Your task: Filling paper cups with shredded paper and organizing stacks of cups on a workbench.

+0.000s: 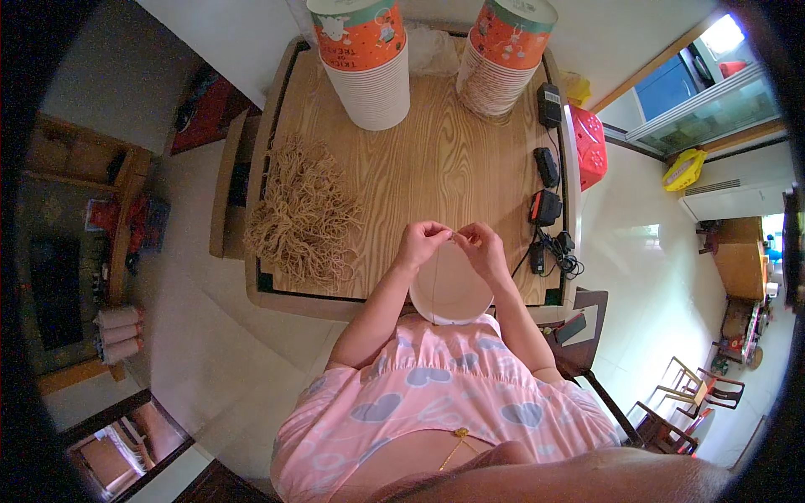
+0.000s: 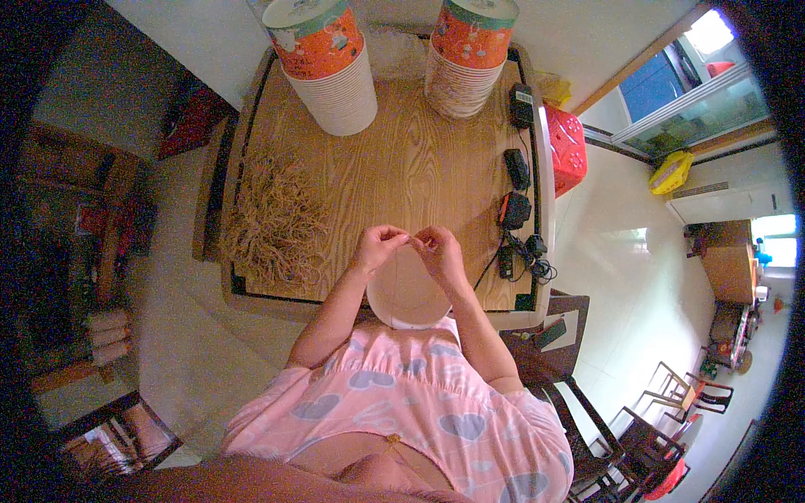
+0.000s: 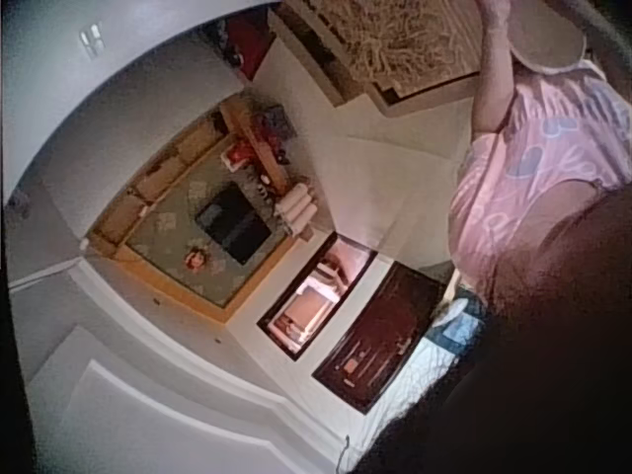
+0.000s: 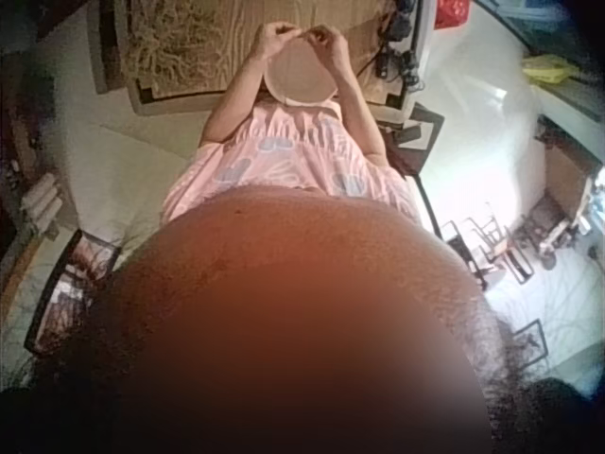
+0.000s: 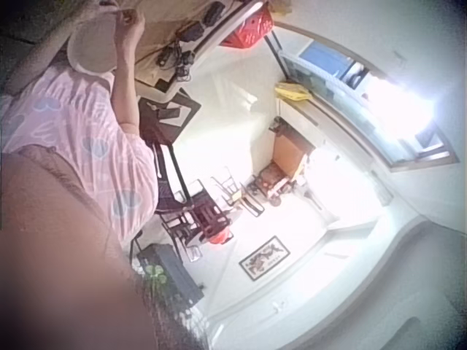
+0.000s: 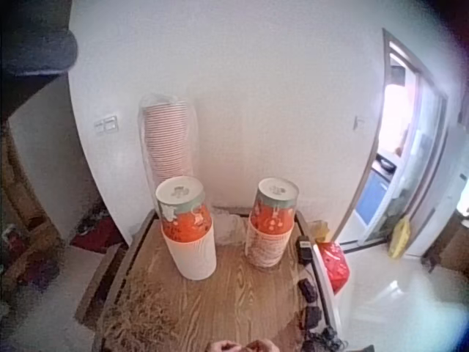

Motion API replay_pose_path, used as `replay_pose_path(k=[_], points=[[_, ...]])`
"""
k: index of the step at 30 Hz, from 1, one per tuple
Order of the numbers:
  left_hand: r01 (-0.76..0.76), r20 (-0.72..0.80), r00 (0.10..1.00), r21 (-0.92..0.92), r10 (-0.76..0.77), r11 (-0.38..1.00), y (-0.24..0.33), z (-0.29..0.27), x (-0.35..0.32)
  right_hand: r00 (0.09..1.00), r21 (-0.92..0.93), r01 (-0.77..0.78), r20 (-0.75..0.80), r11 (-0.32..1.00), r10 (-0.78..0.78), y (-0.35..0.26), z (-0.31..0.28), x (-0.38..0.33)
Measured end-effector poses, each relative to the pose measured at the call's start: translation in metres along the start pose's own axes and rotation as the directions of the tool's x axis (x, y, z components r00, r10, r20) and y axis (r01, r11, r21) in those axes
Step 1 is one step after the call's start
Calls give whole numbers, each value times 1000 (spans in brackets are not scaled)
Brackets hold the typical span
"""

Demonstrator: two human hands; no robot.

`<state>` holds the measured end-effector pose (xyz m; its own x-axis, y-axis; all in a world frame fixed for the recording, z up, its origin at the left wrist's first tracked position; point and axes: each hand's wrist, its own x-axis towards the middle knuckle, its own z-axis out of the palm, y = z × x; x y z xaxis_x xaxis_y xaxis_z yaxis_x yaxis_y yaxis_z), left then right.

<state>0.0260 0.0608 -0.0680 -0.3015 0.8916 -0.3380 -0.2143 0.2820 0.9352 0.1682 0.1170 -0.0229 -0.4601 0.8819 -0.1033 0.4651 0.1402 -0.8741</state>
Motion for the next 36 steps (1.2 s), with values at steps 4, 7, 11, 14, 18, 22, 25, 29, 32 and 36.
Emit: replay_pose_path(k=[4, 7, 11, 14, 18, 22, 25, 29, 32, 36], points=[[6, 4, 1000, 5, -6, 1000, 2, 0, -1, 1000, -8, 17, 7, 1000, -17, -1, -1, -1], [-8, 19, 1000, 2, 8, 1000, 2, 0, -2, 1000, 6, 28, 1, 1000, -28, 3, 0, 1], [-17, 22, 1000, 52, 16, 999, 2, 1, -1, 998, -5, 61, 1, 998, -61, 4, 0, 1], [9, 21, 1000, 48, -10, 999, 0, 0, -1, 998, -9, 60, -4, 998, -60, 4, 1, 1], [-14, 43, 999, 38, 13, 999, 0, -1, 0, 998, -19, 56, -3, 998, -56, 4, 1, 1], [16, 129, 991, 30, -20, 999, 4, -4, 0, 999, -12, 41, 4, 999, -41, 6, 1, 1], [106, 209, 974, -76, -89, 991, 6, -8, 0, 998, -19, 68, 15, 997, -68, 7, 0, 1], [294, 334, 922, -276, -196, 915, 9, -13, 1, 995, -17, 94, 31, 995, -94, 4, -2, 1], [352, 337, 908, -297, -247, 888, 13, -13, 0, 996, -13, 72, 44, 997, -72, 5, -2, 1], [354, 341, 908, -321, -242, 878, 9, -15, 1, 995, 125, 92, 15, 988, -94, 6, 0, -1]])
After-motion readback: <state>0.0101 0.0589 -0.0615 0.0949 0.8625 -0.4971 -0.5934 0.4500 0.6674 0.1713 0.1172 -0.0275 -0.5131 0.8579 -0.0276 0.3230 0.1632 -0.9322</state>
